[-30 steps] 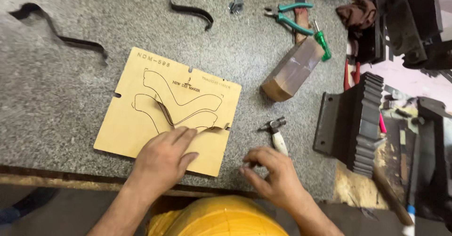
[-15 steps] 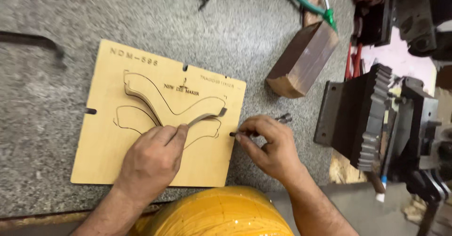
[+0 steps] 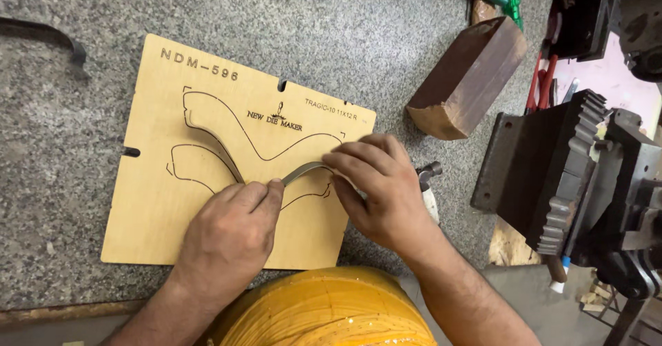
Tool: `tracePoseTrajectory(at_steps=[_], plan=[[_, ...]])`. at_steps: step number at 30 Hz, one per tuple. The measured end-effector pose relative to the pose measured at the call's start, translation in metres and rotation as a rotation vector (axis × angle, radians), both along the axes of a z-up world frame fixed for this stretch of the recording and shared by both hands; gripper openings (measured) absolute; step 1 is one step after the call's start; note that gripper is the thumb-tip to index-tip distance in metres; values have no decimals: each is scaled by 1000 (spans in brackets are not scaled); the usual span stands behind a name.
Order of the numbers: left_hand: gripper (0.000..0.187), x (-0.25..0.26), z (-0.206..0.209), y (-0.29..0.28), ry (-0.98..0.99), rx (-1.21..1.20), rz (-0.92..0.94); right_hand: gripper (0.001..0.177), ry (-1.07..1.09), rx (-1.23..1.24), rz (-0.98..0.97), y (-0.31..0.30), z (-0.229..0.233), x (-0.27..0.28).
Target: The person repeatedly bends a metal strip using a manual press and a wooden template, checking the curvature against the template after each press. The person also uses a hammer to tap the strip on a metal anvil. The process is iterative, with the person adjusting the strip's position and re-pressing it multiple times.
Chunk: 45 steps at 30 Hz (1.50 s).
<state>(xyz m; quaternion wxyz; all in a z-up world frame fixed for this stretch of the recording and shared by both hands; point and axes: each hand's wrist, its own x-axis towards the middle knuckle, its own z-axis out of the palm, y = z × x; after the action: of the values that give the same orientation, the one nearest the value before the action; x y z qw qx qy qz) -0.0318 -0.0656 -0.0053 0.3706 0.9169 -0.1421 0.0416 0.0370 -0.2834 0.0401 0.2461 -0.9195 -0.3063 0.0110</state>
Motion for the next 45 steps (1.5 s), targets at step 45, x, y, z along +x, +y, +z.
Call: tracePoseTrajectory(at_steps=[45], plan=[[33, -26, -2, 38, 442, -653, 461, 16, -91, -52, 240, 15, -19, 23]])
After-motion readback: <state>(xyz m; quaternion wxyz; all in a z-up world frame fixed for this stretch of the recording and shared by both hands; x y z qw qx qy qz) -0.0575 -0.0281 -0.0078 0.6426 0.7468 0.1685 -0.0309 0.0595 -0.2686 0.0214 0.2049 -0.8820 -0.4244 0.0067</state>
